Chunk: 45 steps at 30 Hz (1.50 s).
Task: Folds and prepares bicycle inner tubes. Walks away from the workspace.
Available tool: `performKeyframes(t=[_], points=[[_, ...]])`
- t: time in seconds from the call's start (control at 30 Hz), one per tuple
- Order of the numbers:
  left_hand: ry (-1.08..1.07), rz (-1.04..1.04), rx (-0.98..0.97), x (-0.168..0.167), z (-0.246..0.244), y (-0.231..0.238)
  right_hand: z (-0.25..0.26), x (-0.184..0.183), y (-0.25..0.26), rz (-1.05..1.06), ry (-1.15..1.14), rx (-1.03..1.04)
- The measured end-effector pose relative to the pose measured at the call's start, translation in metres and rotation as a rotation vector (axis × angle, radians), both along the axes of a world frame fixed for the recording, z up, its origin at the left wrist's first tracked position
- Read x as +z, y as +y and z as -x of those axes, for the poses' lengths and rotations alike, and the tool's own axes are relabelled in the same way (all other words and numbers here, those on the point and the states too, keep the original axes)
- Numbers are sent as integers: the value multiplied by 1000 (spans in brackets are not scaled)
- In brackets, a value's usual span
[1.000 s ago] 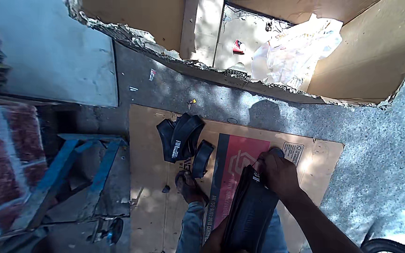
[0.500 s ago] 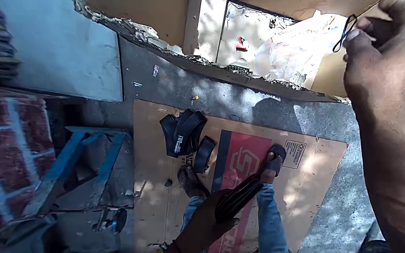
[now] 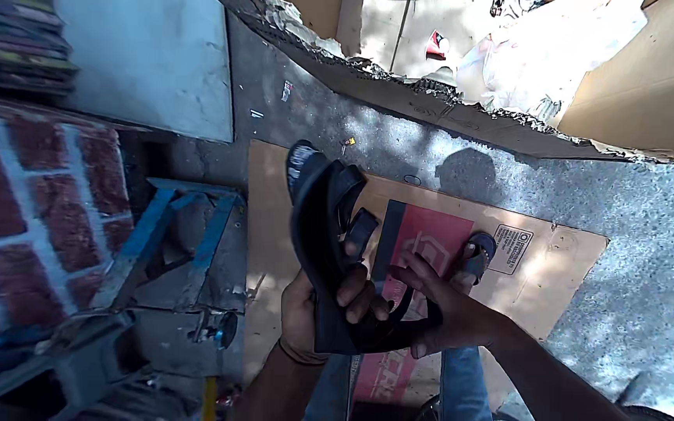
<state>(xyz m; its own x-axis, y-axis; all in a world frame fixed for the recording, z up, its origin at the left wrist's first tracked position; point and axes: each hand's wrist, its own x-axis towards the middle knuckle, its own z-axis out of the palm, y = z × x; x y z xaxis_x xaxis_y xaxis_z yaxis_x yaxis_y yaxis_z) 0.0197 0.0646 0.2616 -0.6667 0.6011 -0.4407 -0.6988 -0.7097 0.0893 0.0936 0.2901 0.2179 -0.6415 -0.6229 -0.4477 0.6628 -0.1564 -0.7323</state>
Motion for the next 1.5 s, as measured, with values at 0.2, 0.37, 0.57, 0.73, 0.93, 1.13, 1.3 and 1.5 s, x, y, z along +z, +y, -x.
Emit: performKeyframes(t=[0.2,0.37,0.57,0.73,0.93,1.13,1.3,1.5], points=[[-95,138,111,-14,22,-3,-27,7,-52,-138,138,121],[-151,1316,-283,-46,-11,-33,-50,25,-69,-939,521,178],[-148,1577,-622,4,-78,-33,-67,19,-86,-1082,691,208],[-743,1005,-579,5,-96,-17,-90,26,-99,-1104,657,32],[-848,669,-352,-5,-111,-12,-125,46,-109,-1084,481,-91],[-373,1213,-298,-8,-128,-17,-133,62,-106,-903,111,-80],[170,1391,-445,-11,-141,-26,-112,52,-87,-837,6,-291],[388,1383,-438,-11,-148,-30,-76,35,-75,-781,-301,-156]])
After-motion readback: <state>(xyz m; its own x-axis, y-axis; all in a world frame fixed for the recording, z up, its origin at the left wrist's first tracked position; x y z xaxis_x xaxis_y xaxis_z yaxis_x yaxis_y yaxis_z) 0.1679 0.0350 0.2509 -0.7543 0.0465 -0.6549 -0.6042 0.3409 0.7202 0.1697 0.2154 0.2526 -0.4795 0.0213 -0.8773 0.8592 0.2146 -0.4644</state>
